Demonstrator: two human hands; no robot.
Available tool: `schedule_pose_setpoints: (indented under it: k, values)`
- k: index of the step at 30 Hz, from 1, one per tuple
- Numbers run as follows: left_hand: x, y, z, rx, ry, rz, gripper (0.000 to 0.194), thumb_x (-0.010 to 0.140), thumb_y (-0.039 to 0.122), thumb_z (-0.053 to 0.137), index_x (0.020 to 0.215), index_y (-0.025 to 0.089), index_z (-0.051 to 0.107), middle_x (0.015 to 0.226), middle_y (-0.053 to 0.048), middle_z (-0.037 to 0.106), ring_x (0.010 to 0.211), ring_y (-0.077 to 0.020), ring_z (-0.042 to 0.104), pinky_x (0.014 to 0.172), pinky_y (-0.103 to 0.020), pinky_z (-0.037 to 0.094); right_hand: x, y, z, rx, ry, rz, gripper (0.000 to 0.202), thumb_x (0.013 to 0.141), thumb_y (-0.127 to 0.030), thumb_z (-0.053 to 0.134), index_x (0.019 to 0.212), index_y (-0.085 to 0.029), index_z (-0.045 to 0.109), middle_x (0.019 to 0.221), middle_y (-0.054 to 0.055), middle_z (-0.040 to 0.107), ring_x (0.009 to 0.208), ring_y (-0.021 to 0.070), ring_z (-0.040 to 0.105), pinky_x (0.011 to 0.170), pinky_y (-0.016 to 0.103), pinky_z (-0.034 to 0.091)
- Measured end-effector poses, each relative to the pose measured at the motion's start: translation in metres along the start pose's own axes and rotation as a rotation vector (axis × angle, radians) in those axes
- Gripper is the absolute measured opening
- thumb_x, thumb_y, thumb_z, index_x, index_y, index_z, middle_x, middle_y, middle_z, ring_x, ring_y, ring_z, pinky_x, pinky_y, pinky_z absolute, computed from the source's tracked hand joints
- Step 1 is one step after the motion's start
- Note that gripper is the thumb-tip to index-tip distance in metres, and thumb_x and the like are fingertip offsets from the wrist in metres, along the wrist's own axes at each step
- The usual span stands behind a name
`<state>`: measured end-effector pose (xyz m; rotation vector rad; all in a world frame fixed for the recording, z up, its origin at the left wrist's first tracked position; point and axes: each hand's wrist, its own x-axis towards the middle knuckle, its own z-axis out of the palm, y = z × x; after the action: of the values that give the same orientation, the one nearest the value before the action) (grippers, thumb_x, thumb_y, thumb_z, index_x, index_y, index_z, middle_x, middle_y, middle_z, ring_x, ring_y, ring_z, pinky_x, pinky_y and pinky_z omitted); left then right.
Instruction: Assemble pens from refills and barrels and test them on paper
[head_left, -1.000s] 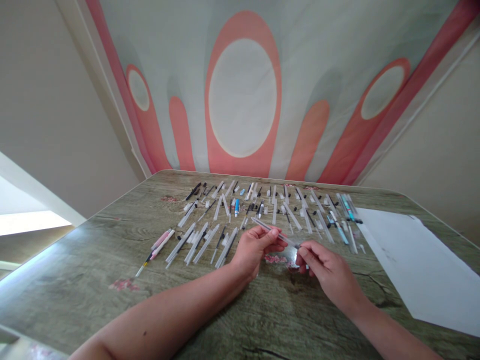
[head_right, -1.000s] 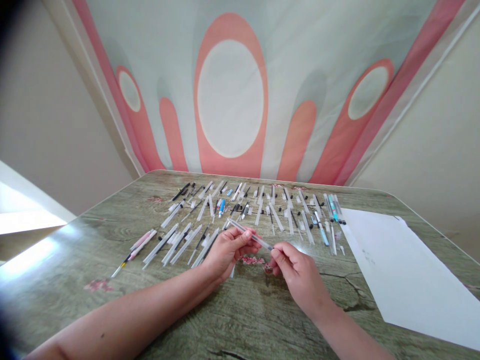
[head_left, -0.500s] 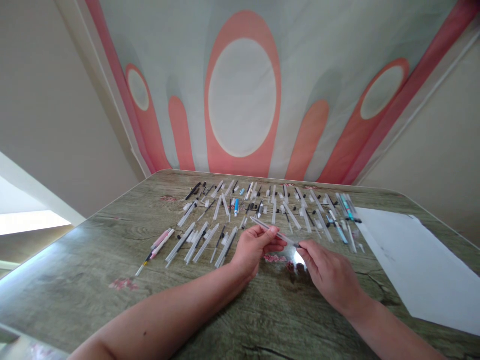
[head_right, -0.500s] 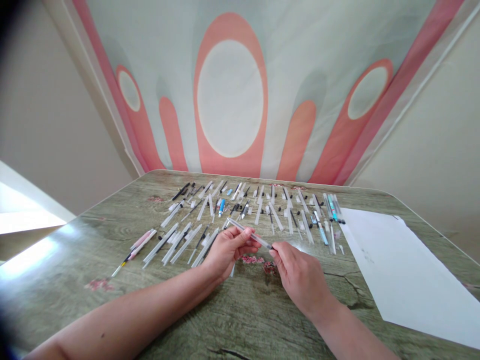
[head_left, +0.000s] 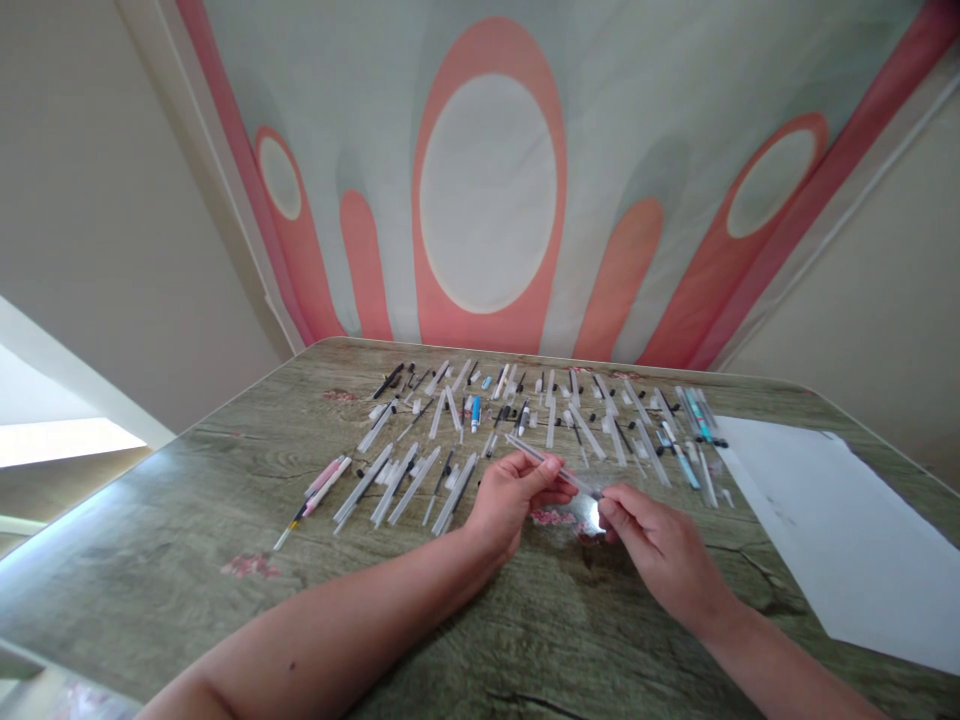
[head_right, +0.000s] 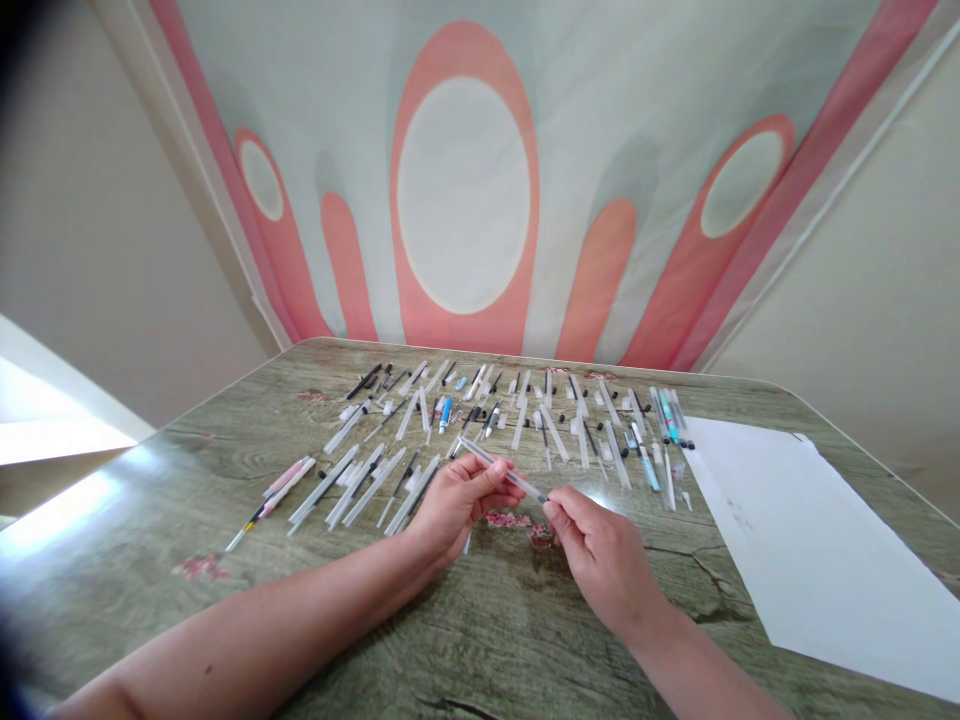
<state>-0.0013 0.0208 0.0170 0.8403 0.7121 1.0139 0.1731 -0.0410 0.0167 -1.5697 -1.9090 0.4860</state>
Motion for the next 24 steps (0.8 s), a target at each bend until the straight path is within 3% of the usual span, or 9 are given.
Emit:
schedule_pose_setpoints:
  k: [9, 24]
  values:
    - [0.0007, -0.0001, -0.0013, -0.013, -0.006, 0.004, 0.027, 0.071, 0.030, 0.071, 0.086, 0.009, 0.062, 0.078, -0.008, 0.069, 0.068, -0.0145, 0.066, 0.067, -0.026, 0.053, 0.0052, -0.0058, -0.0033, 0.325, -0.128, 0.156, 0.034, 0.092, -0.043, 0.038, 0.072, -0.021, 0.053, 0.063, -0.003, 0.059, 0.059, 0.0127, 0.055, 0.057, 0.023, 0.040]
    - [0.0018, -0.0004, -0.0022, -0.011, -0.012, 0.007, 0.033, 0.069, 0.035, 0.073, 0.087, 0.009, 0.063, 0.079, -0.008, 0.070, 0.068, -0.0145, 0.066, 0.069, -0.026, 0.052, 0.0050, -0.0014, 0.0012, 0.348, -0.121, 0.137, 0.035, 0.093, -0.044, 0.035, 0.077, -0.020, 0.054, 0.063, -0.002, 0.060, 0.057, 0.0131, 0.056, 0.055, 0.024, 0.042]
